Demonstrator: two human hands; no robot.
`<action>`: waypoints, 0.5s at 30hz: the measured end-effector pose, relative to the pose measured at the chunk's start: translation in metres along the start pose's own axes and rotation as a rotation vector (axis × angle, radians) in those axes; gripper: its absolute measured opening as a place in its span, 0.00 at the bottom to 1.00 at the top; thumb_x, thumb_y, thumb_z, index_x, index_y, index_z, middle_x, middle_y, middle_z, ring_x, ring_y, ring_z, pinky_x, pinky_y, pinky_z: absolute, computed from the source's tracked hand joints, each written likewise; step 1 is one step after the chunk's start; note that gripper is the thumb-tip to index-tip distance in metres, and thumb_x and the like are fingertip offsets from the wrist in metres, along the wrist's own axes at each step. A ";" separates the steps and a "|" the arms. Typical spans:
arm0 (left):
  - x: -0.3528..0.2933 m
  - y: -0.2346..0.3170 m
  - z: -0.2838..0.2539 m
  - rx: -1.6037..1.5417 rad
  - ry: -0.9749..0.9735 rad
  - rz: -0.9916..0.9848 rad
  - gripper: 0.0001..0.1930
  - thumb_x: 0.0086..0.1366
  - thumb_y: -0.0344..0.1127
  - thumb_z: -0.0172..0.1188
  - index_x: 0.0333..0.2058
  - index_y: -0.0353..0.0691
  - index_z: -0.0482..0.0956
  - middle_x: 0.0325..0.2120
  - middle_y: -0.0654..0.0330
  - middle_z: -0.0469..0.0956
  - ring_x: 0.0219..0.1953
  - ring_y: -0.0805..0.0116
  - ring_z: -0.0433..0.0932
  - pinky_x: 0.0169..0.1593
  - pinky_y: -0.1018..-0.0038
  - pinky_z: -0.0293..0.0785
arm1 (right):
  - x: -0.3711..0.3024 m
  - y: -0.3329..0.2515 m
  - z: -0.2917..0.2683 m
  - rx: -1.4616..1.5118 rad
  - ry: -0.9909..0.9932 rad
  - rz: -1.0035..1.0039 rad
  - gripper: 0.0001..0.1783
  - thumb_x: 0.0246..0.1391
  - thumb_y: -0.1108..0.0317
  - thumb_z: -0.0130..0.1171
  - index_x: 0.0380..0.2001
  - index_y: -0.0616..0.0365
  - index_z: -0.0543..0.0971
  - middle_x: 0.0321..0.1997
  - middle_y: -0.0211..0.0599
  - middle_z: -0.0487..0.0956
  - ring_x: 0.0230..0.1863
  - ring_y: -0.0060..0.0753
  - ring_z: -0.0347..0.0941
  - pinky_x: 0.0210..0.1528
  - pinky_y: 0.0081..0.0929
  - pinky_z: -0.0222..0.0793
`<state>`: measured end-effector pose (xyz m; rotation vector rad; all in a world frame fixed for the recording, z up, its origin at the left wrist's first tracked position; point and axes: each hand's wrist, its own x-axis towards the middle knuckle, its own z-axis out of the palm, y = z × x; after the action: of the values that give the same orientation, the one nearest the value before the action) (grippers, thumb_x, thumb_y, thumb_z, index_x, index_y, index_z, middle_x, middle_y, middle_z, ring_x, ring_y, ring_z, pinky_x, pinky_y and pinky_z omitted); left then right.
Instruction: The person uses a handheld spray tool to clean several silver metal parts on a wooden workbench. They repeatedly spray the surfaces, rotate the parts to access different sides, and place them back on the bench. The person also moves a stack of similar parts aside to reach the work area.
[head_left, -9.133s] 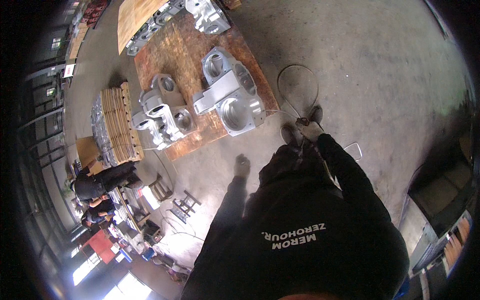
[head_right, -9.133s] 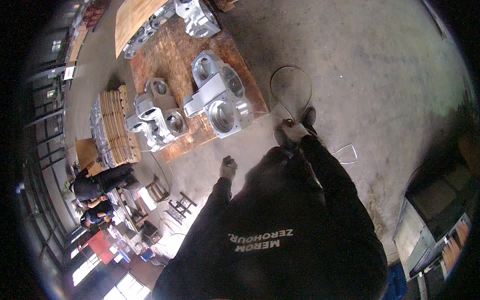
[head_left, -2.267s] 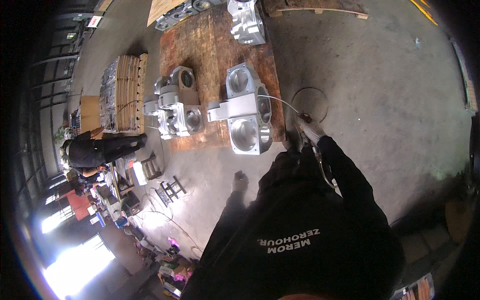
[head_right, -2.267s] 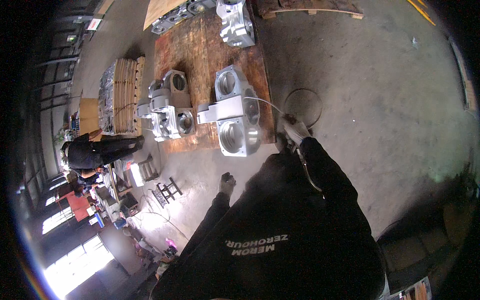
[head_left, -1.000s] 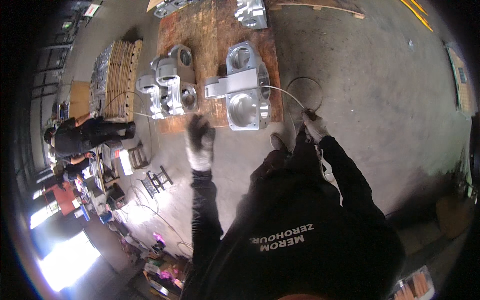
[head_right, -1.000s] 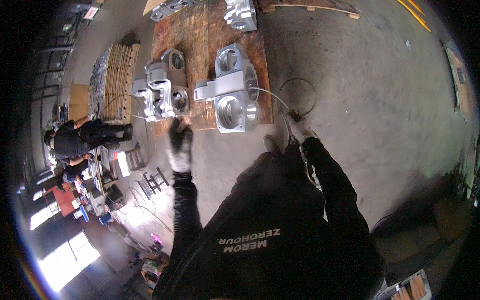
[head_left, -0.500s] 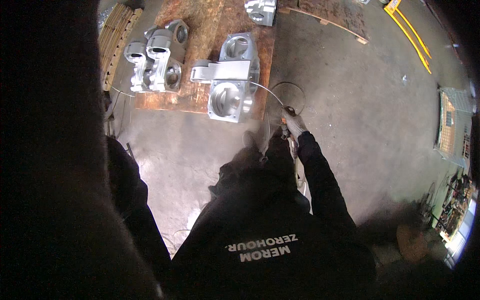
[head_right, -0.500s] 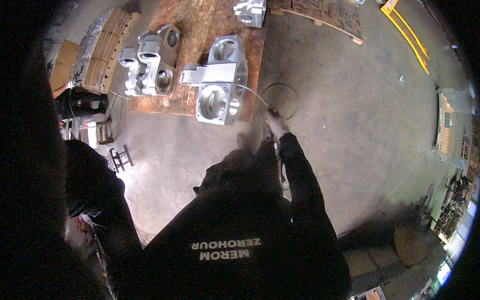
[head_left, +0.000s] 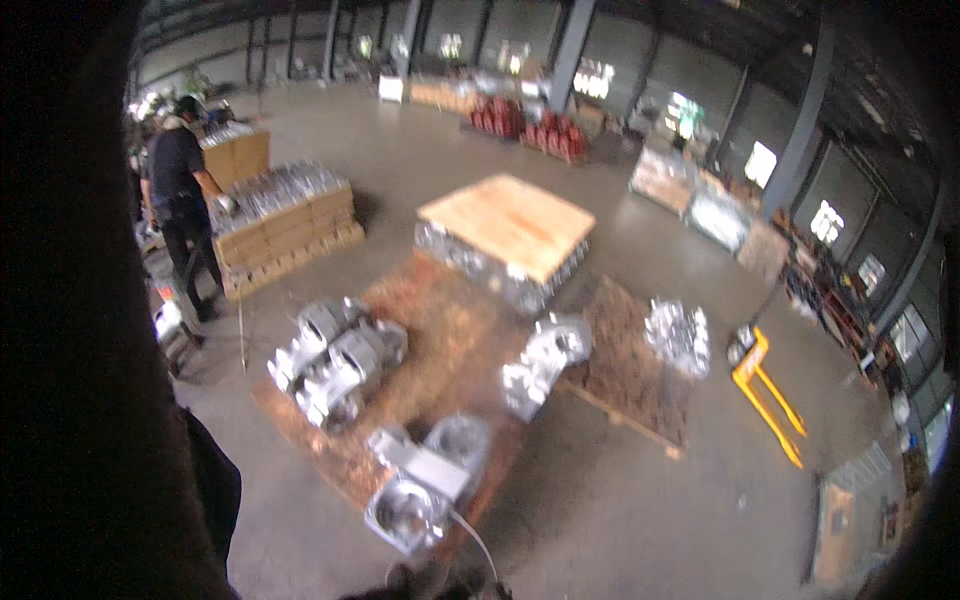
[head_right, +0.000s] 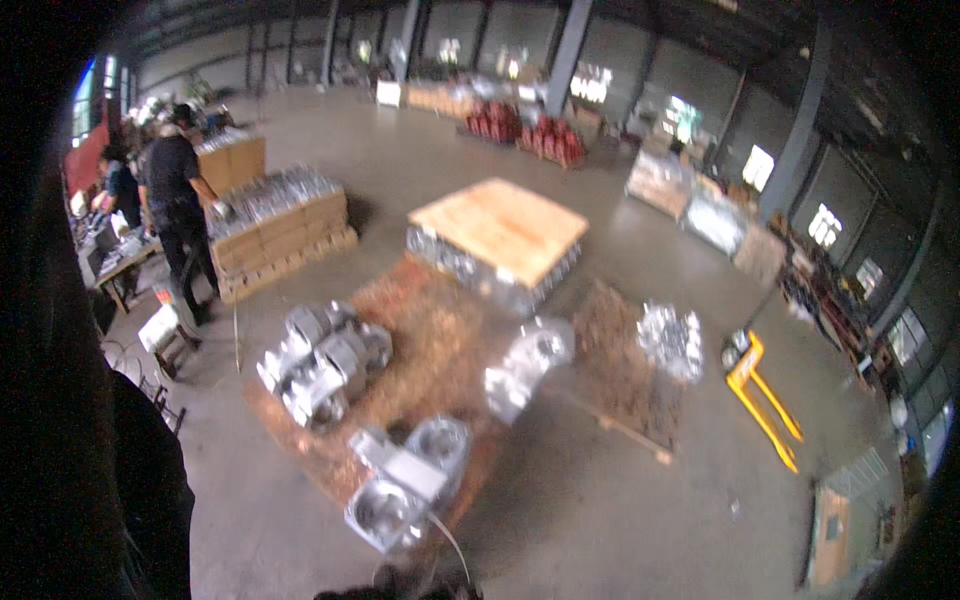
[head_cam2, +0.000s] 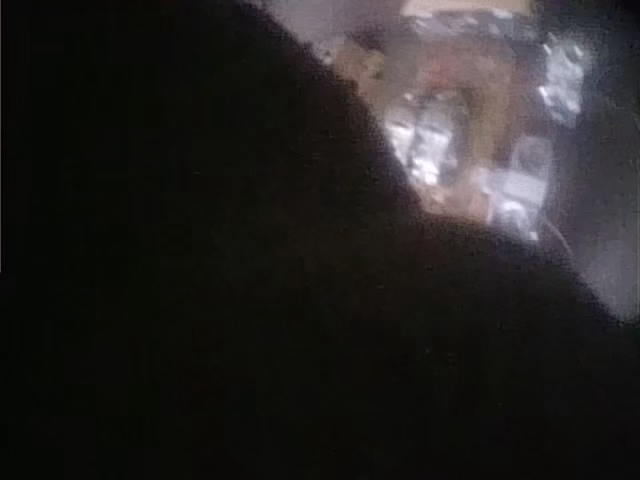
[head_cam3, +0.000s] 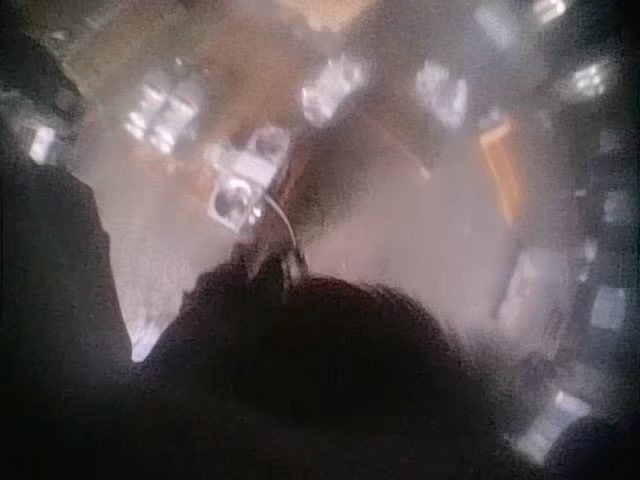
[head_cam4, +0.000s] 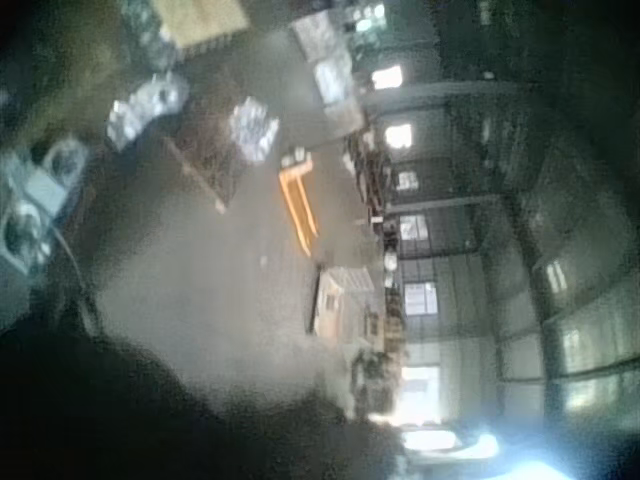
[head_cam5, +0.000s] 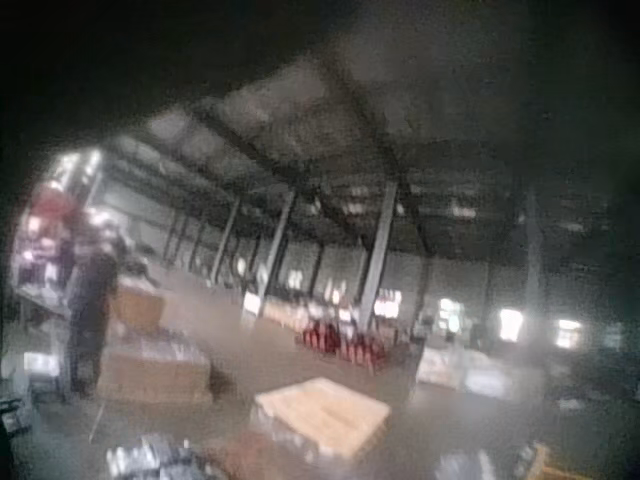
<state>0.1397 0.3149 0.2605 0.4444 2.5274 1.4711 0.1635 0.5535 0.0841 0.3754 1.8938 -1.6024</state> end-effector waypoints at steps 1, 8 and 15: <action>0.004 -0.013 0.003 -0.012 0.000 -0.024 0.47 0.52 0.38 0.77 0.67 0.37 0.60 0.64 0.46 0.66 0.65 0.52 0.68 0.67 0.55 0.66 | 0.012 -0.003 0.005 -0.002 -0.008 -0.003 0.22 0.68 0.46 0.50 0.31 0.53 0.76 0.21 0.30 0.72 0.21 0.25 0.69 0.23 0.28 0.66; -0.002 -0.073 0.048 -0.034 0.016 -0.108 0.46 0.51 0.38 0.77 0.66 0.37 0.61 0.63 0.46 0.67 0.64 0.52 0.69 0.66 0.55 0.67 | -0.010 0.052 -0.010 0.034 0.045 0.017 0.24 0.68 0.44 0.48 0.33 0.55 0.77 0.25 0.31 0.75 0.25 0.25 0.71 0.28 0.29 0.68; -0.045 -0.051 0.004 0.082 0.018 -0.067 0.46 0.51 0.37 0.77 0.66 0.37 0.62 0.62 0.46 0.69 0.64 0.53 0.69 0.66 0.56 0.67 | -0.101 0.026 0.003 0.102 0.183 0.200 0.25 0.64 0.42 0.53 0.26 0.53 0.72 0.17 0.27 0.68 0.14 0.24 0.65 0.16 0.29 0.59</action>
<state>0.1746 0.2793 0.2142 0.3572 2.5976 1.3579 0.2572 0.5743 0.1260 0.7545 1.8440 -1.5783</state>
